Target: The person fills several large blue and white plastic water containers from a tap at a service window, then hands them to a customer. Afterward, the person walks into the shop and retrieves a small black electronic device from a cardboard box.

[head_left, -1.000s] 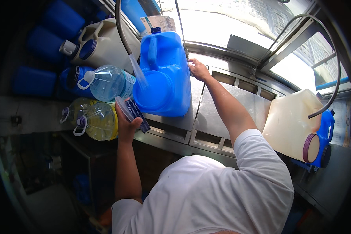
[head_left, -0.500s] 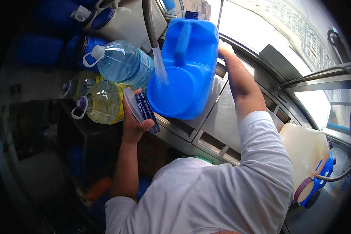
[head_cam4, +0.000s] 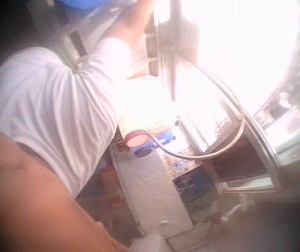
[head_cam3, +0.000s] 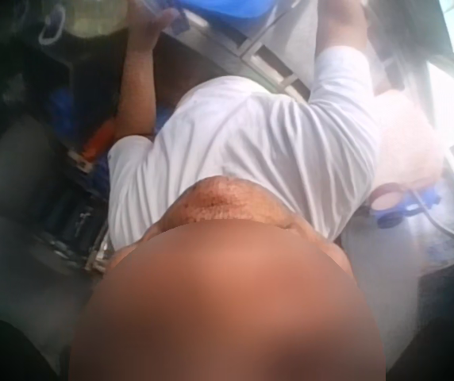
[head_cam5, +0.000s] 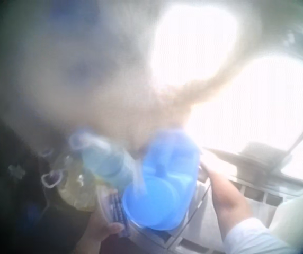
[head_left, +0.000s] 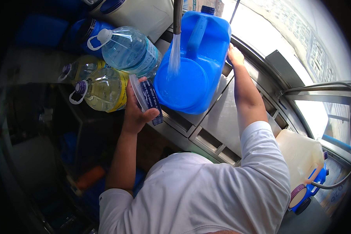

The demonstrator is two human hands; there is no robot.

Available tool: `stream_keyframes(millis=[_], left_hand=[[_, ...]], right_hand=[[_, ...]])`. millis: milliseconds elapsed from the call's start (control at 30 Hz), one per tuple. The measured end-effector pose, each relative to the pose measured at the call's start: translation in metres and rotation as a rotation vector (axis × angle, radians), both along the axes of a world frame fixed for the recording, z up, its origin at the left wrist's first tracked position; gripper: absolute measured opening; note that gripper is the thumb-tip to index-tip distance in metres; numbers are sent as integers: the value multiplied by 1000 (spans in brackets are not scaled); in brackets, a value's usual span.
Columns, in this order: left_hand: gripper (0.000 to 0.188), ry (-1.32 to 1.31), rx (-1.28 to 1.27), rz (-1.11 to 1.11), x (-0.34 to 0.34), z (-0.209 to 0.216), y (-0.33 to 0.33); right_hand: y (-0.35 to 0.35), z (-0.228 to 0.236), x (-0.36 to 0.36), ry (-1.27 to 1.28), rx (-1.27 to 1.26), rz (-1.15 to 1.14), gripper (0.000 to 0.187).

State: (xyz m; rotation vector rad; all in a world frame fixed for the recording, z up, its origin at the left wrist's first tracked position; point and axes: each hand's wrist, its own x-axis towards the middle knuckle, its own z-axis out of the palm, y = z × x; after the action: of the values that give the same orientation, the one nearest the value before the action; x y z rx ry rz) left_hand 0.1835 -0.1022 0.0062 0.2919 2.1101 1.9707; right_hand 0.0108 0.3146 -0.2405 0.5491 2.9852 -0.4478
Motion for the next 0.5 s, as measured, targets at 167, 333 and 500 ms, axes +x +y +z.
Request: stream_keyframes(millis=[167,333,500], left_hand=[[123,-11,32,10,1,2,2],[123,-17,69,57,3,5,4],[127,2,61,58,3,2,3]], right_hand=[[-8,-7,10,74,-131,-174,49],[-19,-7,9,141,-251,-332,46],[-19,-3,13,97,-109,-272,40]])
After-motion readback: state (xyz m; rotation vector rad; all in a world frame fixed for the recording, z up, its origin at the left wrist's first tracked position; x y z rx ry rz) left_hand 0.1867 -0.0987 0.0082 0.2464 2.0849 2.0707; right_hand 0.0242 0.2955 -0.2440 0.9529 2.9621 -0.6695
